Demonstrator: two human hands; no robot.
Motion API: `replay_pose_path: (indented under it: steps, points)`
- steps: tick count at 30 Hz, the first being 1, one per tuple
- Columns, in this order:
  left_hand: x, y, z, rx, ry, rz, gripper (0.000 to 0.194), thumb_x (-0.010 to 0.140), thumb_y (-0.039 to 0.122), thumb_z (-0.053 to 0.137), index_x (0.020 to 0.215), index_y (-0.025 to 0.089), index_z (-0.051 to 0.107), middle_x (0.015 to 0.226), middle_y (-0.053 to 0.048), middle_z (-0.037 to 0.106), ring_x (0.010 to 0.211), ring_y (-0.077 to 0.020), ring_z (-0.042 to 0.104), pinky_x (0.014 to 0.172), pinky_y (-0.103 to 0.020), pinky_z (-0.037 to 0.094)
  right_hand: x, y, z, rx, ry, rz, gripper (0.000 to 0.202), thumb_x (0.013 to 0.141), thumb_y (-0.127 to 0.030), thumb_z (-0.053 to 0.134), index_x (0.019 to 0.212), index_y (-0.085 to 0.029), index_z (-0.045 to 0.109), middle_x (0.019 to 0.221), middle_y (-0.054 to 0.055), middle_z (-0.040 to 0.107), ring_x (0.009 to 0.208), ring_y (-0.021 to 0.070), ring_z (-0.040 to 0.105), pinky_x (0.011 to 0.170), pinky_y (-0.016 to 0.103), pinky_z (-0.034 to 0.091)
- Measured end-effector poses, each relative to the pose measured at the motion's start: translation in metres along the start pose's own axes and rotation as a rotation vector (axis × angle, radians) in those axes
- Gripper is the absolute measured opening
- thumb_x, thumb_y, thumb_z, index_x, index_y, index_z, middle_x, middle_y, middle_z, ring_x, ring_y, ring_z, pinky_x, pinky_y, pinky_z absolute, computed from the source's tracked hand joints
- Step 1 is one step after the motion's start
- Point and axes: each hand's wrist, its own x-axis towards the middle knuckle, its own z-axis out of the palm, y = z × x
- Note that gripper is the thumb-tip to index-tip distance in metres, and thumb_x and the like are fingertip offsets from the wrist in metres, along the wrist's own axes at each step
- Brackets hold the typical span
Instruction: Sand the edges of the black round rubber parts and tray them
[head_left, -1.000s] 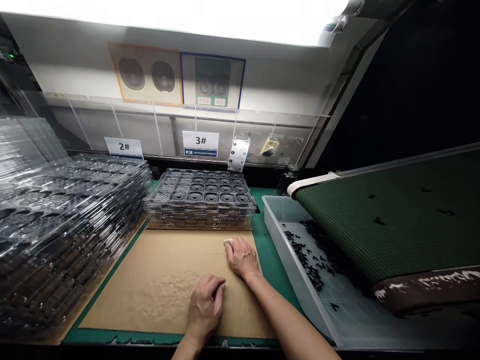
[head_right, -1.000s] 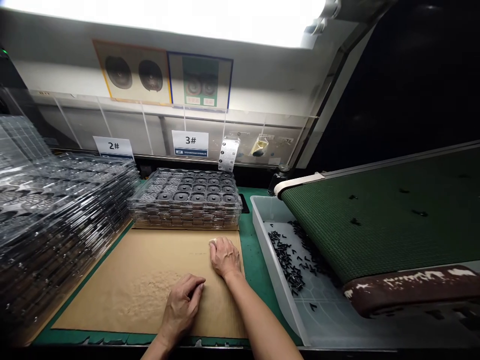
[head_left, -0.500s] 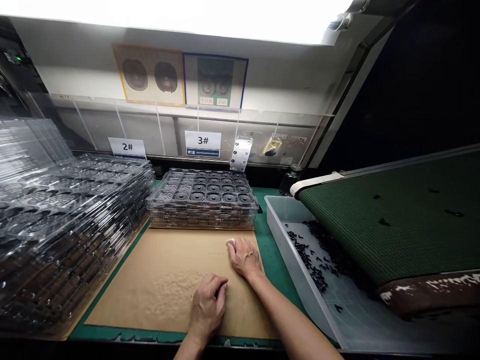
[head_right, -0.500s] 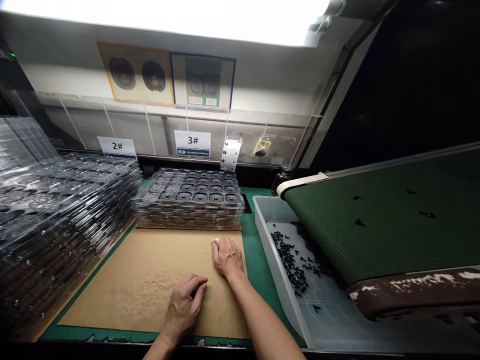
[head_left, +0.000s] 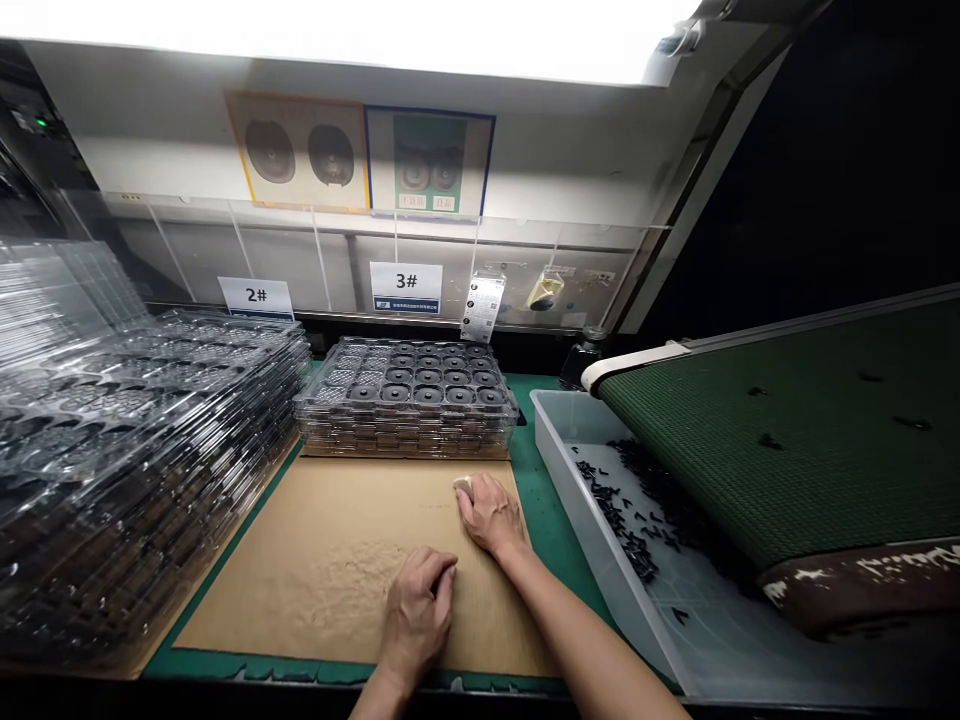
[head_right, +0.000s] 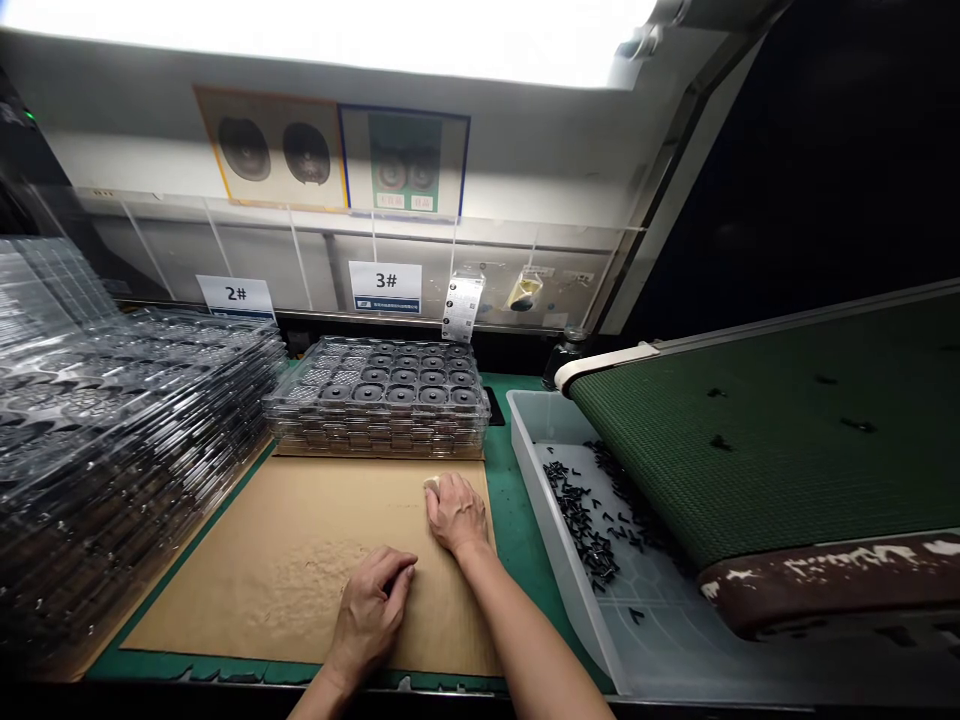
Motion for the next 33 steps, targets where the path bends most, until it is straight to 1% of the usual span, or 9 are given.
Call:
replay_pose_path:
  steps: [12,33]
  points:
    - [-0.0002,0.0005,-0.0001,-0.007,-0.007,-0.006,0.023,0.1,0.019,0.051,0.096,0.024,0.073,0.086,-0.005,0.073,0.082,-0.0208,0.07,0.075,-0.032,0.055,0.0013,0.0007,0.0015,-0.002,-0.011,0.002,0.018,0.107,-0.032,0.066,0.101,-0.015,0.063,0.101,0.004,0.061,0.096,0.0205,0.06,0.089,0.034,0.052]
    - [0.0004,-0.0008,-0.0006,-0.017,-0.009,-0.003,0.023,0.1,0.021,0.052,0.096,0.024,0.074,0.085,-0.006,0.073,0.081,-0.0213,0.07,0.074,-0.032,0.056,0.0011,-0.0024,-0.0037,-0.012,-0.023,0.007,0.018,0.107,-0.032,0.065,0.101,-0.015,0.063,0.101,0.004,0.061,0.096,0.0206,0.06,0.089,0.035,0.052]
